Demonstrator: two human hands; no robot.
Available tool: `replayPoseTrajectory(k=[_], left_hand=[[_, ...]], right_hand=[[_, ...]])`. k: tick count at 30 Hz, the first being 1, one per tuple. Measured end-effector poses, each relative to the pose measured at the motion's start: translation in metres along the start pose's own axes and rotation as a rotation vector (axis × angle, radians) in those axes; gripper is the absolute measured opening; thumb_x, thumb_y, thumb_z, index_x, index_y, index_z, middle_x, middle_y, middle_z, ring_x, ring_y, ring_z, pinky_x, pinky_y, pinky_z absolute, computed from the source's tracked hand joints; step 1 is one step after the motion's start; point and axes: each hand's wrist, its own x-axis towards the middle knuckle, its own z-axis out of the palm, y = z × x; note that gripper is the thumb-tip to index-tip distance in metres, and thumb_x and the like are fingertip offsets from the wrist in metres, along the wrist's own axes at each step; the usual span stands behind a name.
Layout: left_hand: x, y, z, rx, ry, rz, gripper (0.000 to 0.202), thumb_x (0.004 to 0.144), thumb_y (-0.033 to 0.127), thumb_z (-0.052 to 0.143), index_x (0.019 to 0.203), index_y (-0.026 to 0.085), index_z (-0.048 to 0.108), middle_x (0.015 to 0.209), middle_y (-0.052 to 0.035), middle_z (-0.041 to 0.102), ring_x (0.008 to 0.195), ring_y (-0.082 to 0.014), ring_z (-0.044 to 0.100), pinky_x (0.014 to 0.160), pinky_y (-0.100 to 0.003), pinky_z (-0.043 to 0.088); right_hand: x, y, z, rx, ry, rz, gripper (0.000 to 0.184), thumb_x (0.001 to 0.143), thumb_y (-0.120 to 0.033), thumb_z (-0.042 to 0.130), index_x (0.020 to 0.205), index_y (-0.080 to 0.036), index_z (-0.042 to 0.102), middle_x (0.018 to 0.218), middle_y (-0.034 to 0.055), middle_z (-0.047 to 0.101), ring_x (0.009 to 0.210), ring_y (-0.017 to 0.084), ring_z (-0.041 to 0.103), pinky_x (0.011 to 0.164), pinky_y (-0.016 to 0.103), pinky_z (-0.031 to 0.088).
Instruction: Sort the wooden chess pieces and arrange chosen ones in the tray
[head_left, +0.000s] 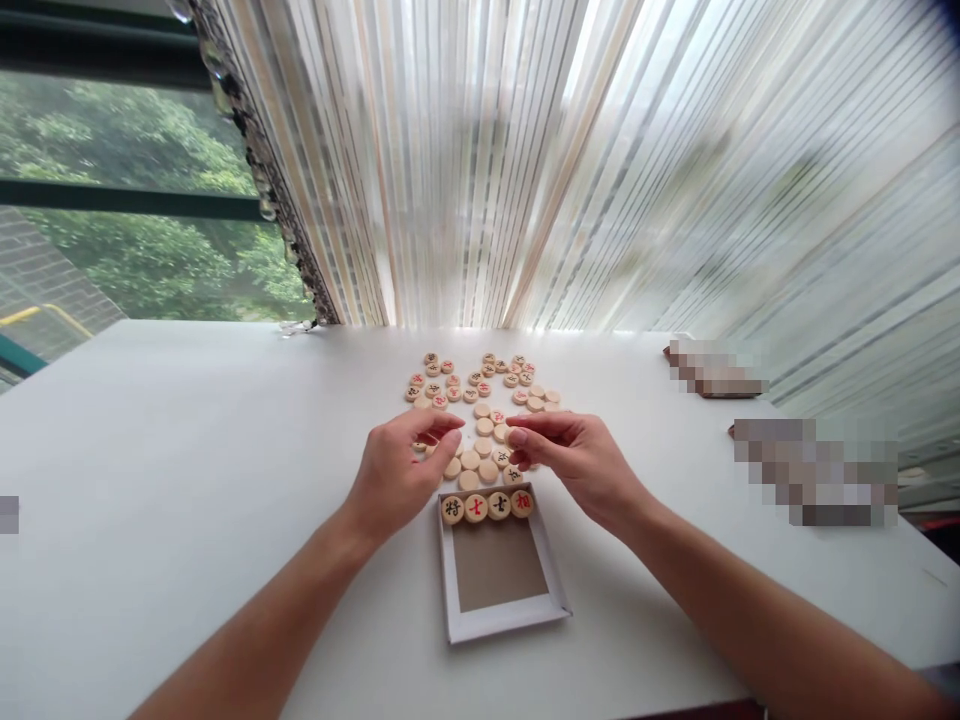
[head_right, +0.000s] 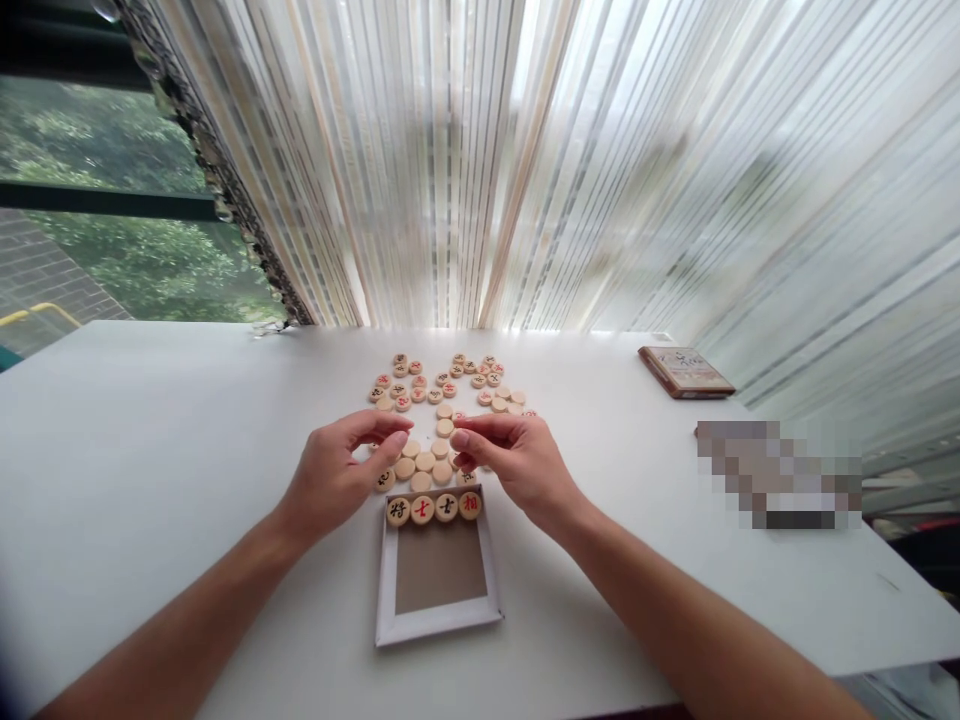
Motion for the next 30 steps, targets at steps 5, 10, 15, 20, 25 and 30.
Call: replayPoseTrajectory(k=[5, 10, 15, 20, 25, 30], left_hand=[[-0.008, 0.011, 0.005, -0.058, -0.041, 0.016, 0.017, 0.095, 0.029, 0.066, 0.097, 0.020, 0.080, 0.092, -0.0042, 0.082, 0.083, -0.0194, 0.076, 0.080, -0.030, 0.061], [-0.015, 0.019, 0.006, -0.106, -0.053, 0.018, 0.014, 0.095, 0.030, 0.069, 0.098, 0.022, 0.080, 0.092, -0.0037, 0.081, 0.084, -0.0202, 0.075, 0.080, -0.031, 0.060], [-0.020, 0.025, 0.012, -0.124, -0.088, -0.037, 0.014, 0.092, 0.032, 0.073, 0.100, 0.024, 0.082, 0.092, -0.0025, 0.082, 0.083, -0.0202, 0.076, 0.079, -0.031, 0.062], [-0.021, 0.031, 0.013, -0.215, -0.145, -0.135, 0.019, 0.089, 0.038, 0.076, 0.102, 0.025, 0.084, 0.092, -0.0038, 0.084, 0.082, -0.0230, 0.078, 0.073, -0.031, 0.065], [-0.021, 0.034, 0.013, -0.330, -0.164, -0.195, 0.019, 0.087, 0.036, 0.079, 0.100, 0.024, 0.085, 0.090, -0.0041, 0.084, 0.082, -0.0244, 0.079, 0.073, -0.033, 0.066], [-0.023, 0.036, 0.013, -0.348, -0.198, -0.163, 0.016, 0.090, 0.030, 0.078, 0.101, 0.023, 0.086, 0.087, -0.0035, 0.083, 0.078, -0.0207, 0.077, 0.071, -0.029, 0.063]], right_hand=[[-0.006, 0.008, -0.011, 0.152, 0.091, 0.011, 0.041, 0.078, -0.044, 0.092, 0.111, -0.021, 0.084, 0.097, 0.0098, 0.084, 0.085, 0.026, 0.081, 0.084, 0.044, 0.067], [-0.008, 0.005, -0.026, 0.221, 0.163, -0.006, 0.032, 0.077, -0.037, 0.094, 0.104, -0.023, 0.085, 0.097, 0.0081, 0.083, 0.083, 0.024, 0.080, 0.083, 0.043, 0.068], [-0.017, 0.004, -0.016, 0.204, 0.034, 0.028, 0.026, 0.077, -0.033, 0.094, 0.099, -0.022, 0.085, 0.087, 0.0063, 0.082, 0.075, 0.020, 0.077, 0.075, 0.036, 0.067], [-0.027, 0.000, -0.009, 0.270, -0.015, 0.081, 0.023, 0.076, -0.031, 0.095, 0.095, -0.023, 0.085, 0.087, 0.0061, 0.082, 0.072, 0.019, 0.077, 0.069, 0.032, 0.068], [-0.031, -0.002, -0.004, 0.341, -0.084, 0.118, 0.019, 0.077, -0.026, 0.094, 0.093, -0.021, 0.085, 0.085, 0.0062, 0.083, 0.069, 0.018, 0.078, 0.067, 0.029, 0.068], [-0.033, -0.003, 0.000, 0.401, -0.123, 0.084, 0.016, 0.077, -0.020, 0.093, 0.091, -0.022, 0.086, 0.085, 0.0045, 0.083, 0.071, 0.017, 0.080, 0.069, 0.025, 0.069]])
